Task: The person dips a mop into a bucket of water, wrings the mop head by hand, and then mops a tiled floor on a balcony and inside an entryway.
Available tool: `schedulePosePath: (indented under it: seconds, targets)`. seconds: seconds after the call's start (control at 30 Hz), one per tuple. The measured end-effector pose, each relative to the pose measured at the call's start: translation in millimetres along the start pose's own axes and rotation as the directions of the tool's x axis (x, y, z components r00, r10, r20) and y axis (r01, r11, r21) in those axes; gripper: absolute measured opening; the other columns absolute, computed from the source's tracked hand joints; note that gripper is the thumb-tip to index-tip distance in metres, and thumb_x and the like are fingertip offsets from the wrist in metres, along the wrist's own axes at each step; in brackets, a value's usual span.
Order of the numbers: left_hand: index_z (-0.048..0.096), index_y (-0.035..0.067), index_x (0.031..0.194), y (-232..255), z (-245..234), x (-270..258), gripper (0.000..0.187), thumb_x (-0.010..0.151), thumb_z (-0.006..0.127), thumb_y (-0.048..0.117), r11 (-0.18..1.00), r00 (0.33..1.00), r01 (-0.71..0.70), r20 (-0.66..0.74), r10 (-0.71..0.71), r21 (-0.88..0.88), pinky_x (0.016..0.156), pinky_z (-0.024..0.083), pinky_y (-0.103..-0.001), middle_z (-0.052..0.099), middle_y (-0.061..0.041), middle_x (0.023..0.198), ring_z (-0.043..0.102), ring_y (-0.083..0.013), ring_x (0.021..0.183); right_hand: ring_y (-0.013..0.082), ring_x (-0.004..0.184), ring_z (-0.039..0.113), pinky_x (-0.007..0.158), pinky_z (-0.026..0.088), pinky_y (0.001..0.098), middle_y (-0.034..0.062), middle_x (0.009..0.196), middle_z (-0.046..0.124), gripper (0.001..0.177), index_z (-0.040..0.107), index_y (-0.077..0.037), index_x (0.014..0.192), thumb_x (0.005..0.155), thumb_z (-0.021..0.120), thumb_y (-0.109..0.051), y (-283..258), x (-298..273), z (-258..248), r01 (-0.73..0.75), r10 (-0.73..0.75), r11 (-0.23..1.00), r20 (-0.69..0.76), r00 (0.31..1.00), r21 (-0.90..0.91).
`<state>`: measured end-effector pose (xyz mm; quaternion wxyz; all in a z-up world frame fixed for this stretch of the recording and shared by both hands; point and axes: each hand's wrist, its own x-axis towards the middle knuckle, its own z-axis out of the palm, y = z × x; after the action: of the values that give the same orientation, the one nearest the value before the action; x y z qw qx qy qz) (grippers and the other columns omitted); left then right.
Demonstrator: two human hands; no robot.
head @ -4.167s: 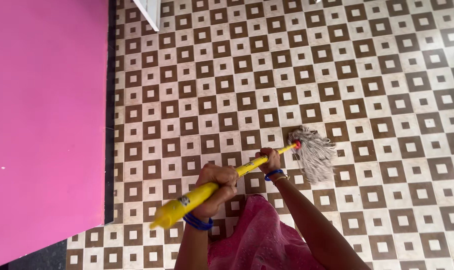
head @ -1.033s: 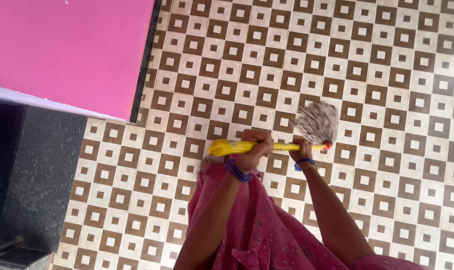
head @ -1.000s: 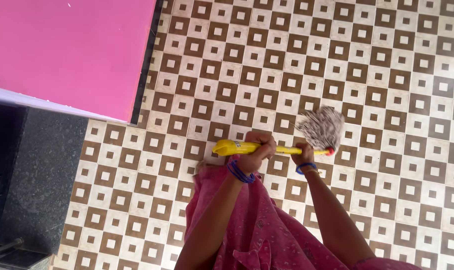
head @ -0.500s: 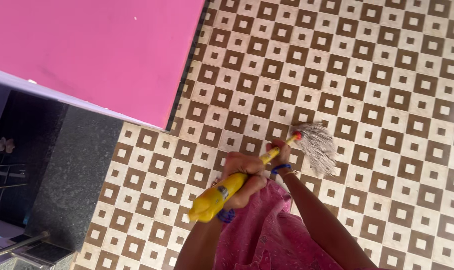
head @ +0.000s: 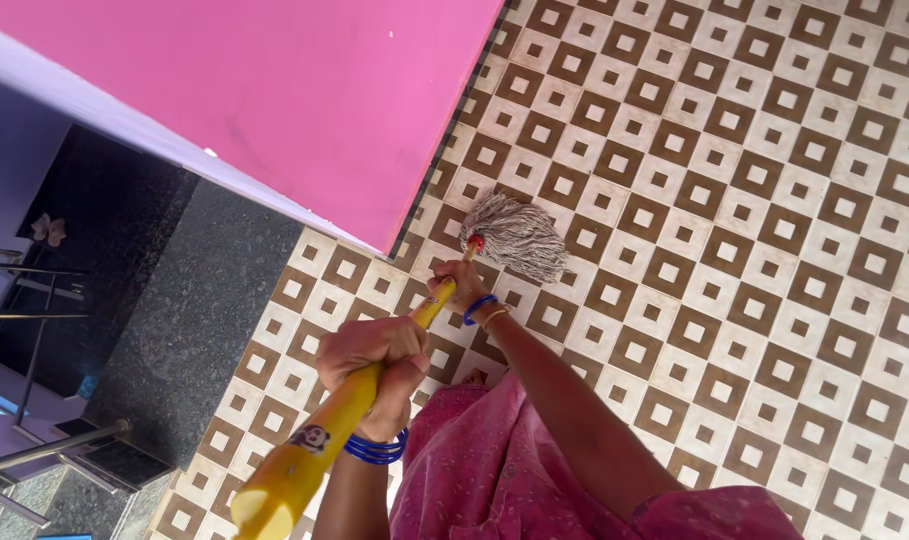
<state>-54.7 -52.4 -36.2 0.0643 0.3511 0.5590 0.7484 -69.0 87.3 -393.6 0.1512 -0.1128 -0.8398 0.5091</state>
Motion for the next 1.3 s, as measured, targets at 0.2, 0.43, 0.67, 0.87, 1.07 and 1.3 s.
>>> schedulePosePath:
  seconds: [0.2,0.43,0.67,0.87,1.07,1.3]
  targets:
    - [0.042,0.008,0.058,-33.2,3.5,-6.8,0.045,0.086,0.077,0.012,0.978,0.995,-0.099,-0.028,0.096,-0.186,0.043,0.043,-0.031,0.045,-0.001,0.051,0.048,-0.0155,0.042,0.0295,0.062,0.063,0.058,0.050,0.0411,0.0103,0.062,0.057,0.030,0.050,-0.006,0.063,0.078,0.075,-0.012,43.0,10.3,-48.9,0.087,-0.074,0.987,0.096,0.993,-0.135]
    - [0.040,0.007,0.061,-116.6,29.1,-6.7,0.028,0.071,0.065,0.003,0.962,0.990,-0.044,0.118,0.078,-0.269,0.049,0.042,-0.032,0.045,-0.005,0.055,0.050,-0.0172,0.050,0.0223,0.060,0.065,0.055,0.049,0.0345,0.0075,0.061,0.062,0.010,0.060,-0.008,0.064,0.068,0.069,-0.006,102.2,-1.4,-135.5,-0.043,0.035,0.993,-0.066,0.997,-0.114]
    - [0.040,0.006,0.068,-148.7,35.3,41.5,0.023,0.070,0.062,-0.002,0.969,0.873,0.091,0.486,0.033,-0.230,0.063,0.040,-0.036,0.046,-0.006,0.062,0.049,-0.0187,0.058,0.0249,0.054,0.061,0.052,0.045,0.0330,0.0114,0.058,0.058,0.026,0.056,-0.006,0.063,0.084,0.071,-0.009,119.8,-31.5,-160.3,-0.335,0.186,0.912,-0.489,0.852,-0.237]
    - [0.038,0.002,0.068,-150.9,43.1,114.0,0.026,0.074,0.059,-0.012,0.953,0.807,0.252,0.579,-0.112,-0.166,0.053,0.028,-0.034,0.037,-0.006,0.059,0.037,-0.0176,0.051,0.0182,0.051,0.053,0.049,0.039,0.0296,0.0049,0.056,0.056,0.029,0.052,-0.007,0.058,0.085,0.064,-0.009,120.2,36.1,-156.9,-0.293,0.409,0.913,-0.667,0.624,0.285]
    - [0.036,0.002,0.071,-146.2,69.2,179.7,0.025,0.071,0.058,-0.011,0.972,0.856,0.112,0.517,0.012,-0.207,0.060,0.032,-0.039,0.035,-0.009,0.064,0.040,-0.0267,0.059,0.0247,0.054,0.044,0.051,0.035,0.0361,0.0106,0.057,0.046,0.033,0.046,-0.003,0.063,0.091,0.064,-0.007,131.9,117.7,-165.9,-0.357,0.283,0.933,-0.694,0.662,0.041]
    - [0.034,0.004,0.066,-155.0,53.8,203.4,0.026,0.063,0.057,-0.008,0.998,0.879,0.038,0.473,-0.059,0.055,0.061,0.032,-0.040,0.037,-0.010,0.063,0.043,-0.0293,0.060,0.0227,0.054,0.053,0.054,0.044,0.0367,0.0117,0.062,0.053,0.027,0.049,-0.004,0.066,0.085,0.068,-0.006,127.9,229.2,-146.2,0.002,-0.041,0.998,-0.576,0.816,-0.067]
